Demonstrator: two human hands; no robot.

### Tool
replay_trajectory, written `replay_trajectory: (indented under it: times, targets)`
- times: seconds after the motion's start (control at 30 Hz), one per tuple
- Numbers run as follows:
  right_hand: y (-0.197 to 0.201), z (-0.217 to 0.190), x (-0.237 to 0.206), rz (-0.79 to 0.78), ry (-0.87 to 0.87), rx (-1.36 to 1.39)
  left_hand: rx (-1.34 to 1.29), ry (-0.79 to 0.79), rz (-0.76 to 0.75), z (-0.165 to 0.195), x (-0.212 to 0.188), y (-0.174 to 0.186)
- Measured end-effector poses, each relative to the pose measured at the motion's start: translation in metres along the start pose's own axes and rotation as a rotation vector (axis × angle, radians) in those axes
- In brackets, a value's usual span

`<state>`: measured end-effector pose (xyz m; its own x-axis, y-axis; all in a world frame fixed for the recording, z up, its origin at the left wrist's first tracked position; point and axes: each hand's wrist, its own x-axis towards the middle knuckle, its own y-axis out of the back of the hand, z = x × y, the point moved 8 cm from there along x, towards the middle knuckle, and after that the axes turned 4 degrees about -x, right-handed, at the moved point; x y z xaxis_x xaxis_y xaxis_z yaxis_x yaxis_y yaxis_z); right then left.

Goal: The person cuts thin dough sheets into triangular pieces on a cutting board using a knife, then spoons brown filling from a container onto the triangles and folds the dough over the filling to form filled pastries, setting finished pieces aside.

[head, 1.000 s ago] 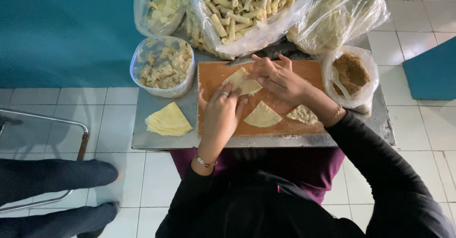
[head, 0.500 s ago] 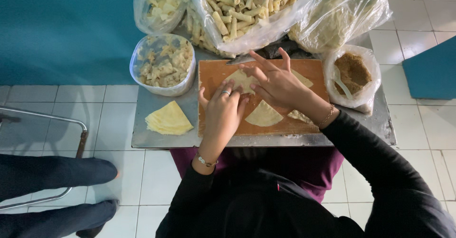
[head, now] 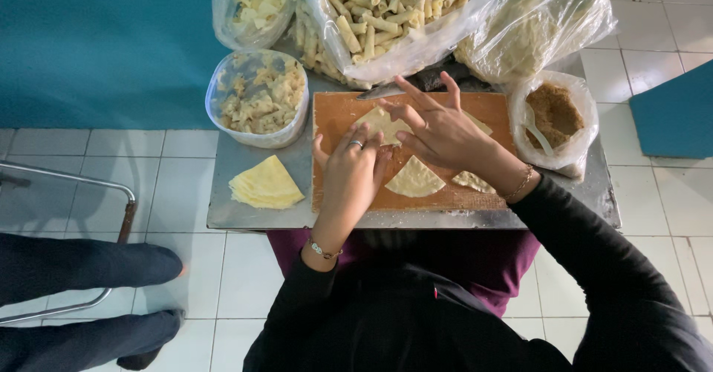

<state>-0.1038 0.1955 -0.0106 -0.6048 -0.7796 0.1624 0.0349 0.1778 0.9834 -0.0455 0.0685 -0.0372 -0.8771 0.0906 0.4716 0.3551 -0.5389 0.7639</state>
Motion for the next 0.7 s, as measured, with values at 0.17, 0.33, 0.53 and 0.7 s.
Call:
replay_trajectory:
  times: [0.17, 0.33, 0.53, 0.7]
  targets:
    - [-0.005, -0.007, 0.001, 0.001, 0.013, -0.003, 0.01, 0.013, 0.006, -0.001, 0.001, -0.002]
    - [-0.008, -0.005, 0.0, -0.015, 0.001, 0.027, 0.006, 0.009, -0.005, -0.001, 0.0, -0.003]
    - [-0.001, -0.004, 0.003, -0.036, -0.01, 0.197, 0.005, 0.012, -0.01, -0.001, 0.001, -0.002]
    - [-0.003, -0.001, 0.005, -0.07, -0.063, 0.199, 0.007, 0.01, -0.004, -0.001, 0.001, -0.002]
